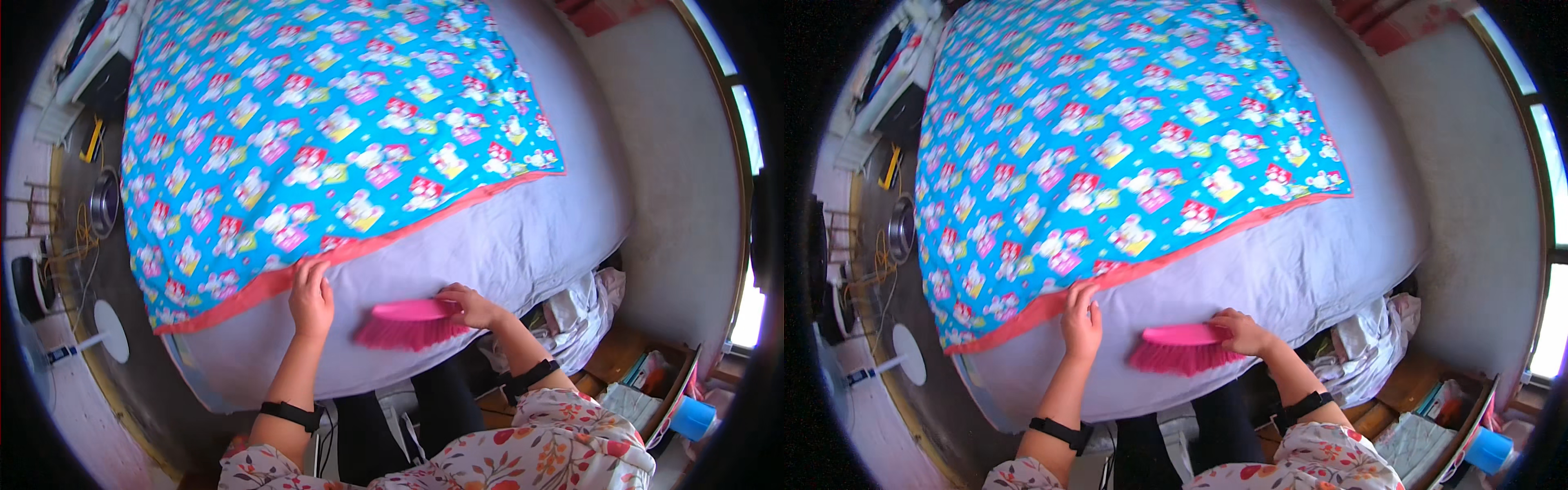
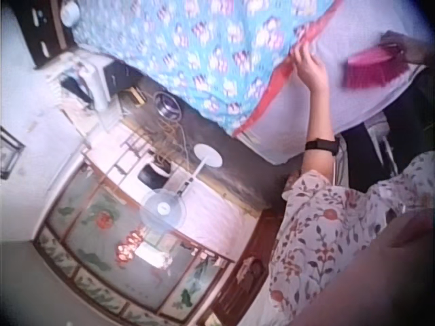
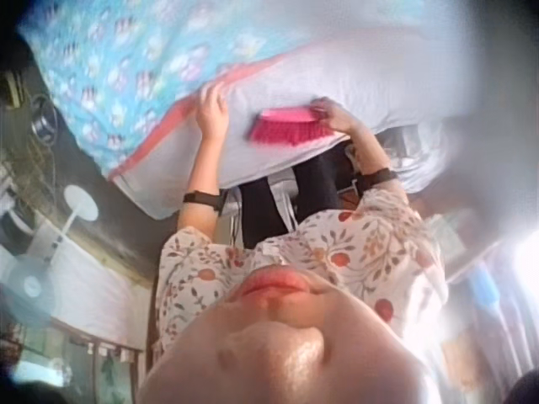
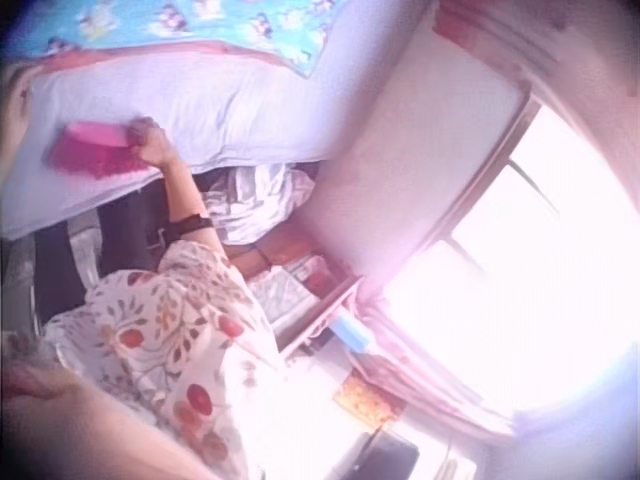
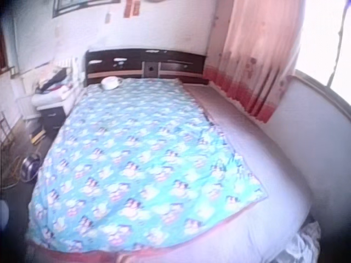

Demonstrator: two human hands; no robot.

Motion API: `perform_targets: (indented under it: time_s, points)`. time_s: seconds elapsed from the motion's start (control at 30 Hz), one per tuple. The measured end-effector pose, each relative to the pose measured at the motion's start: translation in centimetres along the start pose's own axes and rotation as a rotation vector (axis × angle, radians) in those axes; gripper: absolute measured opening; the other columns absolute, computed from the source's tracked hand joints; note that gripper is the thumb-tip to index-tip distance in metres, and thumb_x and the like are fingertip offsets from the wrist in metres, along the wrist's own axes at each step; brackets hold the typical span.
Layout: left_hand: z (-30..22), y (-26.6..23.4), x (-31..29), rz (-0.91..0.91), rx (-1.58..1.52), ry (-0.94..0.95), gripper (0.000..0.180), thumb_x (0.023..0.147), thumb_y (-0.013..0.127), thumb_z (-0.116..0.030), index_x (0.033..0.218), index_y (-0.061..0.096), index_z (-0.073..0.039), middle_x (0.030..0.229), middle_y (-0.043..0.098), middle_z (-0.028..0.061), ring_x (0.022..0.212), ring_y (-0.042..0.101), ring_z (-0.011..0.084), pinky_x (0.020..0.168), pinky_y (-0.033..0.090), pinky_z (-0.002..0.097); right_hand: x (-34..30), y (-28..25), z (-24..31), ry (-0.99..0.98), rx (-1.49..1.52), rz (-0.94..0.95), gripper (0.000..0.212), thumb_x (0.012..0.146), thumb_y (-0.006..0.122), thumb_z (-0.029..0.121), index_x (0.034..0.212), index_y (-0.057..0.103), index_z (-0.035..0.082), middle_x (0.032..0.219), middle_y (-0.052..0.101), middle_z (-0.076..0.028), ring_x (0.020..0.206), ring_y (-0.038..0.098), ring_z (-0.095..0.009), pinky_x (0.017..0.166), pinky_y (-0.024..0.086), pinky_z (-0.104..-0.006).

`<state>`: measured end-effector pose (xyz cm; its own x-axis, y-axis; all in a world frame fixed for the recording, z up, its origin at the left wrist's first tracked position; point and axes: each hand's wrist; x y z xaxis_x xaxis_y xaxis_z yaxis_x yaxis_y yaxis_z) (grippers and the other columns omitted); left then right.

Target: The person brushes a mattress with a pink brush, then unfolds and spreads a floral duvet cover over the bed. They smooth and adjust the duvet cover across the mattress surface.

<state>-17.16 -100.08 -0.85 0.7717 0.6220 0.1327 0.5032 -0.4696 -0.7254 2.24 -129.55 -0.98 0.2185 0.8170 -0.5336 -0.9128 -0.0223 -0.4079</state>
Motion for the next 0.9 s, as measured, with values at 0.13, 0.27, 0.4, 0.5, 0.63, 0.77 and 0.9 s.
perform_targets:
  time_s: [0.13,0.27,0.4,0.5,0.63,0.77,0.9]
  points:
    - [-3.8,6.7,4.6,0.034,0.198,0.102,0.035,0.078,0.061,-0.004,0.113,0.059,-0.008,0.111,0.057,0.0114,0.099,0.056,0.0335,0.086,0.046,0.0442,0.7,-8.9,-5.4,0.054,0.19,-0.305,0.05,0.073,0.069,0.009,0.122,0.057,0.005,0.121,0.055,-0.016,0.099,0.06,-0.029,0.086,0.05,-0.0359]
    - [-6.0,11.0,5.9,0.056,0.253,-0.114,0.023,0.074,0.067,-0.006,0.096,0.061,-0.009,0.095,0.059,0.0093,0.088,0.056,0.0324,0.08,0.046,0.0431,3.6,-20.0,-11.5,0.464,0.766,-0.904,0.04,0.086,0.061,0.016,0.117,0.052,-0.007,0.093,0.062,-0.013,0.068,0.064,-0.021,0.056,0.055,-0.0334]
    - [-5.9,12.3,5.4,0.074,0.272,-0.283,0.015,0.071,0.069,-0.005,0.08,0.057,-0.009,0.08,0.056,0.0064,0.08,0.055,0.03,0.072,0.045,0.0435,6.3,-27.8,-17.9,0.596,1.166,-1.022,0.042,0.085,0.067,0.039,0.098,0.055,0.002,0.067,0.056,-0.007,0.054,0.059,-0.019,0.047,0.053,-0.0347]
    - [-6.0,11.3,5.0,0.113,0.187,-0.25,0.015,0.071,0.066,0.001,0.079,0.057,-0.007,0.078,0.054,0.0089,0.072,0.055,0.0277,0.064,0.045,0.0394,9.4,-30.0,-22.2,0.604,1.167,-1.114,0.035,0.082,0.069,0.028,0.1,0.059,0.0,0.079,0.062,-0.009,0.057,0.058,-0.016,0.05,0.05,-0.0323]
    - [-6.6,8.7,4.7,0.223,0.131,-0.268,0.013,0.072,0.064,0.001,0.079,0.057,-0.008,0.078,0.055,0.009,0.075,0.057,0.0281,0.064,0.046,0.039,8.1,-29.0,-25.6,0.54,0.652,-1.345,0.02,0.078,0.067,0.014,0.091,0.061,0.0,0.074,0.06,-0.006,0.064,0.056,-0.013,0.057,0.046,-0.0292]
    - [-6.0,8.6,5.1,0.265,0.111,-0.384,0.008,0.077,0.064,-0.006,0.08,0.057,-0.009,0.079,0.059,0.0081,0.07,0.06,0.0264,0.06,0.048,0.0384,3.7,-26.4,-25.8,0.451,0.738,-1.318,0.012,0.079,0.064,0.008,0.087,0.062,-0.001,0.074,0.061,-0.006,0.066,0.056,-0.012,0.057,0.044,-0.0276]
    - [-3.8,10.7,6.1,-0.132,-0.439,-1.262,0.017,0.086,0.064,-0.02,0.085,0.056,-0.005,0.076,0.061,0.0073,0.057,0.061,0.0216,0.047,0.05,0.0324,4.1,-28.2,-25.6,0.6,0.864,-1.255,0.018,0.082,0.065,0.014,0.088,0.061,-0.003,0.078,0.063,-0.008,0.067,0.058,-0.016,0.06,0.046,-0.0305]
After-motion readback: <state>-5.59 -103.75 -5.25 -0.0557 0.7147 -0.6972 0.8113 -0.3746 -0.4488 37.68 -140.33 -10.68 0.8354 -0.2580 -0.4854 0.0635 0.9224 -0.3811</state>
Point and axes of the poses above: each hand's wrist, its own x-axis towards the middle knuckle, its own y-axis out of the palm, z = x × y
